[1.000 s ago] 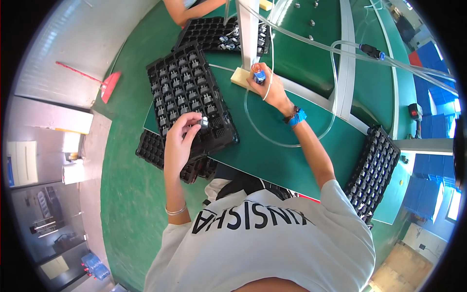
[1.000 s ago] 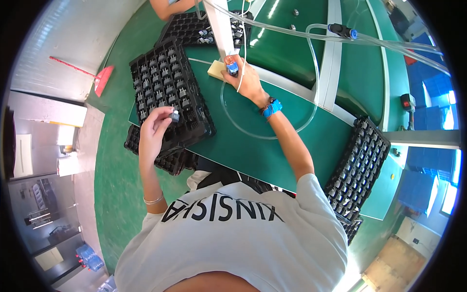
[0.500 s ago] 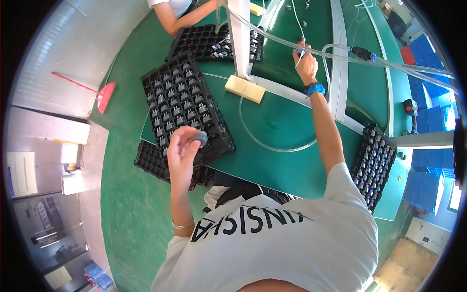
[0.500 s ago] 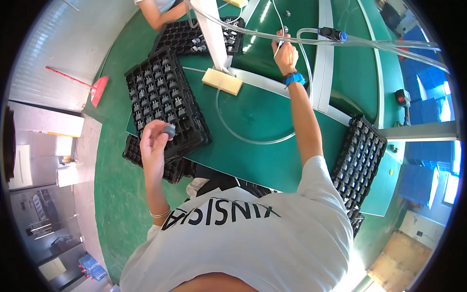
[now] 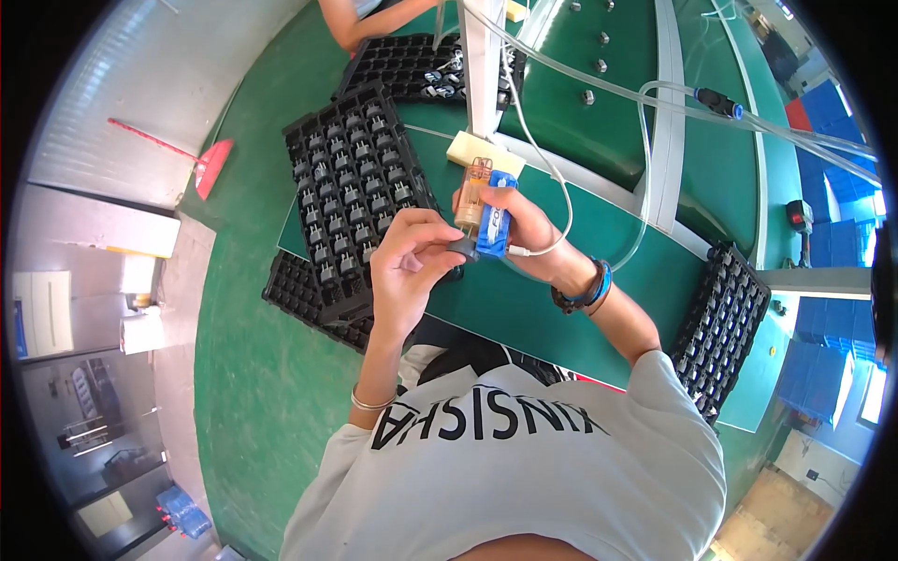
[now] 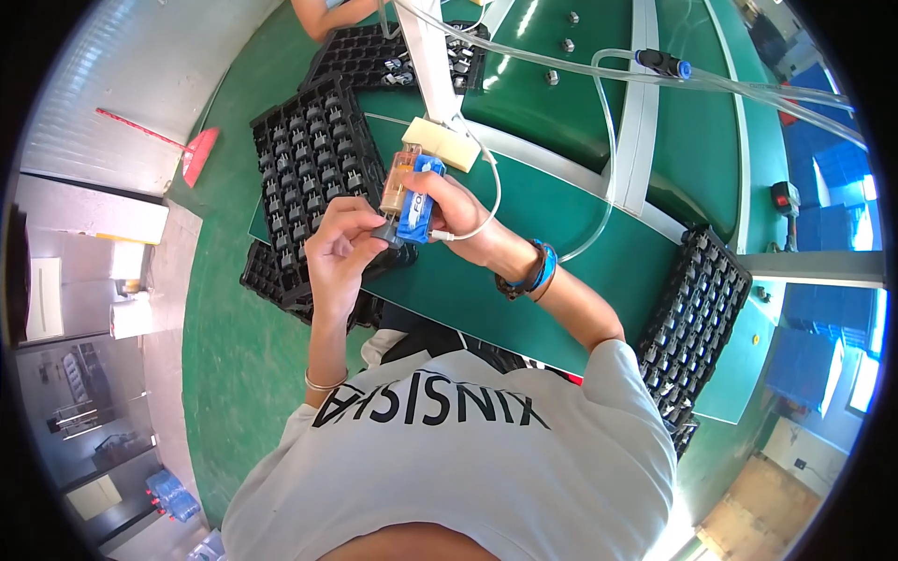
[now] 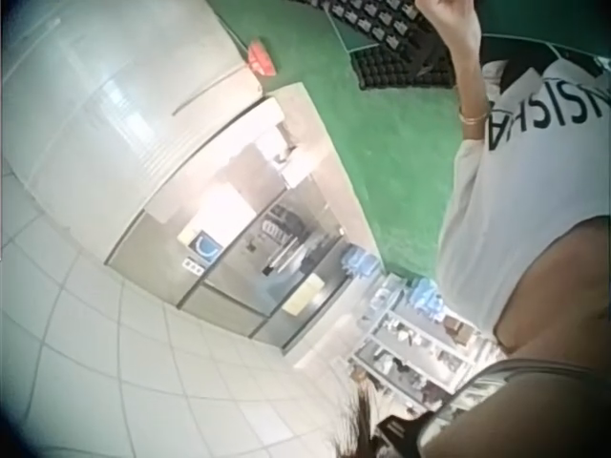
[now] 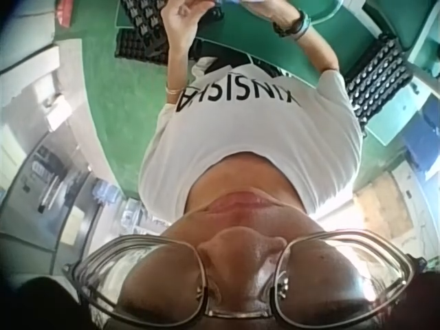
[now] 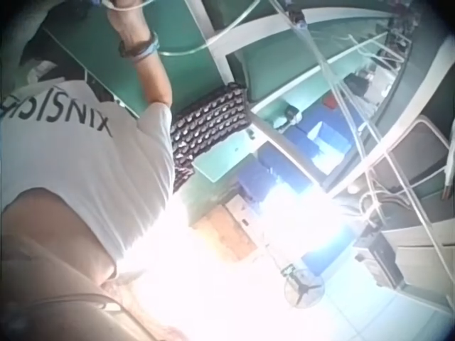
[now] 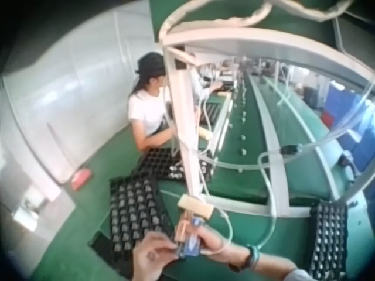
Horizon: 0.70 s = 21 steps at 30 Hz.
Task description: The person places small electronic components into a black grid tray by hand after interacting with an assembly fixture.
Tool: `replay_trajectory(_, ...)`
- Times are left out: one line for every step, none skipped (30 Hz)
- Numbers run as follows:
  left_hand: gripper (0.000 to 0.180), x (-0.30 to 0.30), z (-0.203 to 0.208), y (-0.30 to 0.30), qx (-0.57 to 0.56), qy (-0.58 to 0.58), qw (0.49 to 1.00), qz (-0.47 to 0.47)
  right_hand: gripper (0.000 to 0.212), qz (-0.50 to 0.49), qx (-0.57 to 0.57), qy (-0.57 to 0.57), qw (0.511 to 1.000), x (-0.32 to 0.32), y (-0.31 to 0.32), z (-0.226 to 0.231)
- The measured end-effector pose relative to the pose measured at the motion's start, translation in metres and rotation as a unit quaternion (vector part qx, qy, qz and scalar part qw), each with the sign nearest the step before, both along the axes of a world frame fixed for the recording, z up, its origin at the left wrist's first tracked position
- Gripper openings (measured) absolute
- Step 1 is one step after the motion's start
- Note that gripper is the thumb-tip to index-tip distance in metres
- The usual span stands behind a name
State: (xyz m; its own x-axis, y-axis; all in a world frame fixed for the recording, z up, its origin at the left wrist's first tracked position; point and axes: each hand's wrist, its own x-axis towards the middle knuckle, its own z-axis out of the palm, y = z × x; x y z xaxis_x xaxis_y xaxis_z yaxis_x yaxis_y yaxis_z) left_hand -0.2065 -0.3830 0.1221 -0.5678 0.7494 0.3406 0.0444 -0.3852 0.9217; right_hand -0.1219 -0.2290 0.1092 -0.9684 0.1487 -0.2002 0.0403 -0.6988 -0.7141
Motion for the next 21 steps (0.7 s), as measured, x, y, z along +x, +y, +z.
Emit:
replay_trajectory(0.026,0.001,0.001,-0.001,0.001,0.009,1.000,-0.003,0.037,0.009,0.012,-0.011,1.000,0.001,0.001,0.002)
replay_trajectory(0.026,0.001,0.001,-0.002,0.001,0.009,1.000,-0.002,0.037,0.010,0.012,-0.011,1.000,0.001,0.000,0.002)
replay_trajectory(0.026,0.002,0.000,-0.003,0.001,0.005,1.000,-0.010,0.037,0.008,0.007,-0.019,1.000,0.002,-0.002,0.000)
replay_trajectory(0.026,0.002,-0.001,-0.003,0.000,0.002,1.000,-0.019,0.036,0.006,0.001,-0.027,1.000,0.003,-0.003,-0.002)
replay_trajectory(0.026,0.004,-0.001,-0.004,0.000,0.001,1.000,-0.018,0.036,0.007,0.001,-0.027,1.000,0.004,-0.004,-0.003)
replay_trajectory(0.026,0.007,-0.001,-0.004,0.002,0.005,1.000,-0.006,0.037,0.011,0.004,-0.024,1.000,0.005,-0.004,-0.004)
replay_trajectory(0.025,0.008,-0.001,-0.005,0.004,0.008,1.000,0.006,0.037,0.014,0.006,-0.020,1.000,0.007,-0.005,-0.005)
replay_trajectory(0.025,0.009,-0.003,-0.005,0.004,0.008,1.000,0.007,0.037,0.015,0.006,-0.021,1.000,0.008,-0.005,-0.006)
replay_trajectory(0.025,0.010,-0.003,-0.005,0.004,0.010,1.000,0.009,0.037,0.017,0.006,-0.028,0.999,0.009,-0.004,-0.006)
replay_trajectory(0.025,0.010,-0.004,-0.005,0.003,0.011,1.000,0.011,0.038,0.020,0.006,-0.035,0.999,0.011,-0.004,-0.006)
replay_trajectory(0.025,0.010,-0.005,-0.005,0.003,0.011,1.000,0.010,0.038,0.019,0.006,-0.036,0.999,0.012,-0.004,-0.005)
replay_trajectory(0.025,0.009,-0.007,-0.005,0.000,0.015,1.000,0.020,0.038,0.025,0.015,-0.045,0.999,0.013,-0.004,-0.004)
replay_trajectory(0.024,0.009,-0.009,-0.005,-0.002,0.019,0.999,0.030,0.039,0.031,0.024,-0.054,0.998,0.013,-0.005,-0.003)
replay_trajectory(0.024,0.009,-0.009,-0.006,-0.003,0.018,0.999,0.031,0.039,0.032,0.024,-0.055,0.998,0.013,-0.007,-0.001)
replay_trajectory(0.026,0.011,-0.009,-0.007,-0.008,0.030,0.999,0.037,0.040,0.029,0.039,-0.050,0.998,0.015,-0.010,0.002)
replay_trajectory(0.029,0.013,-0.009,-0.007,-0.013,0.041,0.998,0.043,0.040,0.026,0.055,-0.043,0.997,0.015,-0.011,0.004)
replay_trajectory(0.029,0.015,-0.009,-0.007,-0.013,0.042,0.998,0.046,0.040,0.029,0.055,-0.043,0.997,0.014,-0.011,0.003)
replay_trajectory(0.032,0.018,-0.010,-0.007,-0.016,0.040,0.997,0.057,0.041,0.028,0.062,-0.035,0.997,0.014,-0.010,0.000)
replay_trajectory(0.035,0.019,-0.011,-0.007,-0.020,0.038,0.997,0.069,0.041,0.028,0.070,-0.026,0.997,0.013,-0.010,-0.002)
replay_trajectory(0.038,0.018,-0.008,-0.009,-0.044,0.055,0.993,0.100,0.041,0.009,0.075,-0.005,0.997,0.010,-0.010,0.000)
replay_trajectory(0.041,0.014,-0.007,-0.010,-0.070,0.071,0.986,0.131,0.042,-0.046,0.070,0.021,0.996,0.003,-0.007,-0.005)
